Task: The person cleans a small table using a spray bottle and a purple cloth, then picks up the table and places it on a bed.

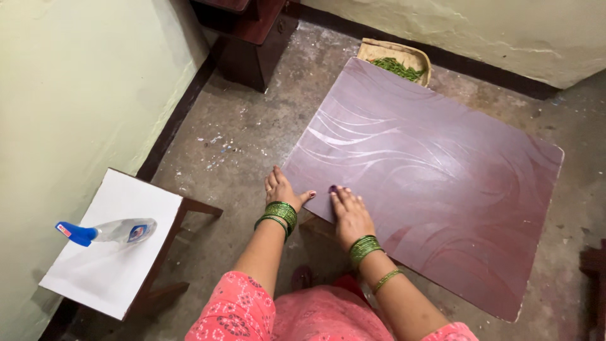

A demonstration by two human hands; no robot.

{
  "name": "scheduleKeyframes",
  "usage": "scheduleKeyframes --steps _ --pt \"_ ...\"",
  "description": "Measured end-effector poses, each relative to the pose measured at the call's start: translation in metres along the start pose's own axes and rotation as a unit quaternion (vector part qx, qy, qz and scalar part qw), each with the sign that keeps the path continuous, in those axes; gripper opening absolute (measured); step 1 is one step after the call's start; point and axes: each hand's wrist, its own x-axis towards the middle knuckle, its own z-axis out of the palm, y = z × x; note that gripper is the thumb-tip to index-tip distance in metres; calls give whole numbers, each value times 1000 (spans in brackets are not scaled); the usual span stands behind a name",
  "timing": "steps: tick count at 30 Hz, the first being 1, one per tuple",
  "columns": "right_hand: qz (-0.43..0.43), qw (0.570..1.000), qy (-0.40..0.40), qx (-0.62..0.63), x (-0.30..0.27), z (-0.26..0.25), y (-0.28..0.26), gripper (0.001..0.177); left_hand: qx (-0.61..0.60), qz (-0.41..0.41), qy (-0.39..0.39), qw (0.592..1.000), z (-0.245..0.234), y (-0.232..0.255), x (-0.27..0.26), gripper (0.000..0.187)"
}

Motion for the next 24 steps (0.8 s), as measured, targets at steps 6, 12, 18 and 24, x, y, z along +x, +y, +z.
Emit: scheduleKeyframes --steps 6,12,18,24 --pt "113 991 65 -24 -34 -12 57 59 -11 -8 -19 1000 -6 3 -2 142" --pt "219 969 105 -49 -75 -23 119 58 -7 -4 -21 1000 -8 3 -4 140" --pt "318 937 103 -97 -126 -35 178 60 -4 10 -10 1000 -3 -1 0 140" --pt "318 929 158 -101 -168 -21 198 47 -4 18 -3 1000 -1 -2 1 139"
